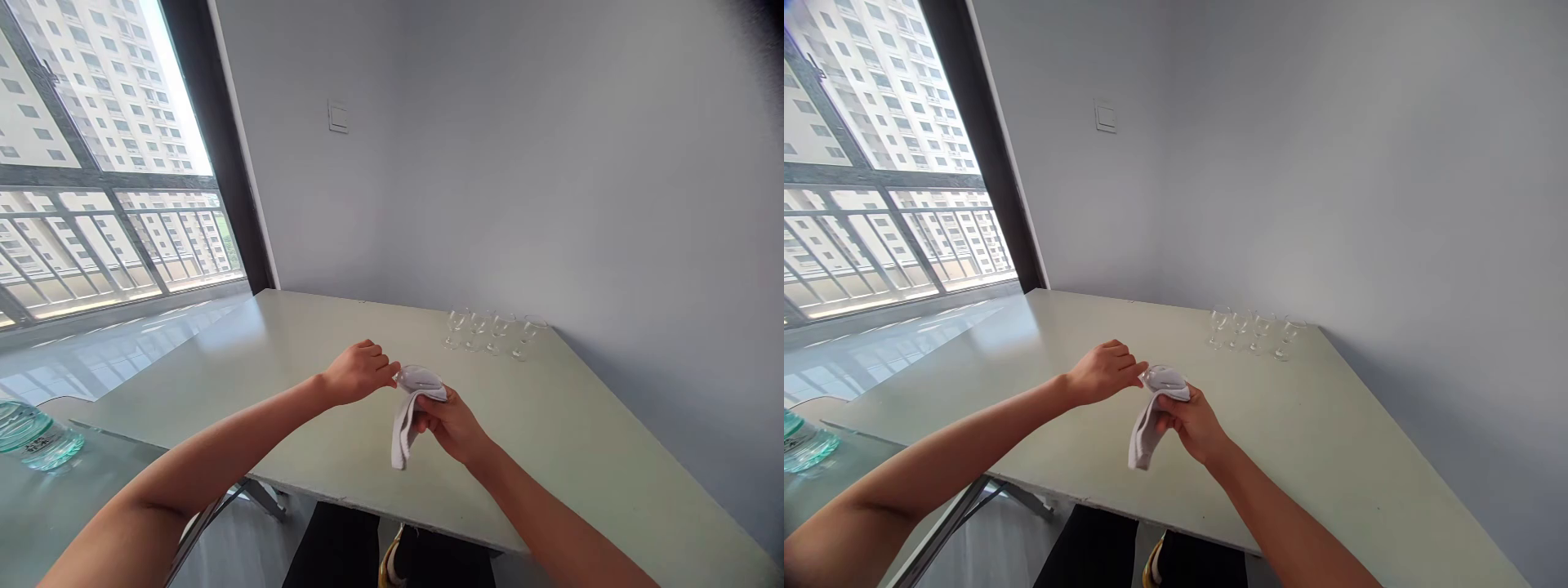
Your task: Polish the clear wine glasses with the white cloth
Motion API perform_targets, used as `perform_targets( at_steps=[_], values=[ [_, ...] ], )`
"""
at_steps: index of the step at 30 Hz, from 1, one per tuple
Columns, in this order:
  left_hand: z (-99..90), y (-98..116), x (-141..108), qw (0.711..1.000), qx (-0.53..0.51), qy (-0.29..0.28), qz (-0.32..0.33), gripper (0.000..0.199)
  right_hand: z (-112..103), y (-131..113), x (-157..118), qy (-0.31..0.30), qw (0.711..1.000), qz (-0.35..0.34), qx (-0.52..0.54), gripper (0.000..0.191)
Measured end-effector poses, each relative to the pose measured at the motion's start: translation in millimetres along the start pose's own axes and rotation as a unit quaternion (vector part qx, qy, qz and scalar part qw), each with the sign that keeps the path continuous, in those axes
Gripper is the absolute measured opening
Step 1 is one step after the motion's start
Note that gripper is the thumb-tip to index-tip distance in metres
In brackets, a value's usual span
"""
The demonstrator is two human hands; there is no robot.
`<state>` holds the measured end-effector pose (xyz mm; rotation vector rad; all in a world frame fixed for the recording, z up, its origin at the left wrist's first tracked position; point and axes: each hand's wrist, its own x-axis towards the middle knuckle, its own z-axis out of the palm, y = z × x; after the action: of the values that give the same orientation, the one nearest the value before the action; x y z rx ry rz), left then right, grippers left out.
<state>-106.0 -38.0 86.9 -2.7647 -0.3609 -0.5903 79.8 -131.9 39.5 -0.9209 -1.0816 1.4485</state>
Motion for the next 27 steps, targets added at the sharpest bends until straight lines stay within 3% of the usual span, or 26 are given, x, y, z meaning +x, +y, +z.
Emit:
perform_targets(
  at_steps=[2,4,6,8,10,11,14,17,20,22,23,25,27],
  values=[
    [-3.2,-2.9,-1.0,0.995,-0.084,-0.022,-0.038,0.033,0.2,-2.3,-5.9,-0.027,0.989,-0.048,-0.140,0.011],
    [-5.9,-4.9,-2.6,0.968,-0.221,-0.073,-0.099,0.034,-3.9,-6.6,-9.0,-0.063,0.943,-0.122,-0.303,0.007],
    [-6.8,-6.3,-4.8,0.898,-0.381,-0.150,-0.160,0.035,-11.3,-13.0,-8.5,-0.110,0.856,-0.210,-0.459,0.015],
    [-5.3,-7.2,-7.4,0.805,-0.516,-0.220,-0.193,0.035,-19.4,-21.5,-5.1,-0.151,0.748,-0.292,-0.576,0.027],
    [-1.3,-7.4,-10.2,0.728,-0.605,-0.246,-0.208,0.037,-26.1,-31.5,-0.4,-0.166,0.662,-0.346,-0.644,0.037],
    [1.4,-7.0,-11.7,0.697,-0.638,-0.246,-0.217,0.038,-28.8,-36.6,2.0,-0.161,0.634,-0.363,-0.663,0.040],
    [10.6,-3.4,-15.7,0.618,-0.711,-0.220,-0.255,0.044,-36.4,-47.7,8.4,-0.131,0.605,-0.379,-0.688,0.041],
    [18.9,3.7,-19.0,0.569,-0.745,-0.179,-0.300,0.045,-48.1,-46.0,12.8,-0.092,0.645,-0.360,-0.668,0.044],
    [26.2,9.6,-22.8,0.589,-0.717,-0.128,-0.350,0.045,-62.3,-34.0,12.2,-0.028,0.737,-0.327,-0.591,0.046],
    [30.4,10.8,-25.7,0.637,-0.655,-0.098,-0.395,0.045,-67.6,-27.0,7.2,0.055,0.791,-0.304,-0.528,0.043],
    [31.9,10.8,-27.1,0.666,-0.609,-0.089,-0.421,0.044,-67.5,-25.0,3.4,0.094,0.801,-0.298,-0.511,0.041],
    [33.5,11.2,-28.9,0.727,-0.501,-0.083,-0.462,0.039,-60.5,-24.3,-5.0,0.125,0.781,-0.303,-0.532,0.037],
    [33.2,14.3,-28.6,0.789,-0.389,-0.081,-0.468,0.033,-45.5,-25.5,-12.0,0.084,0.720,-0.323,-0.609,0.036]
  ],
)
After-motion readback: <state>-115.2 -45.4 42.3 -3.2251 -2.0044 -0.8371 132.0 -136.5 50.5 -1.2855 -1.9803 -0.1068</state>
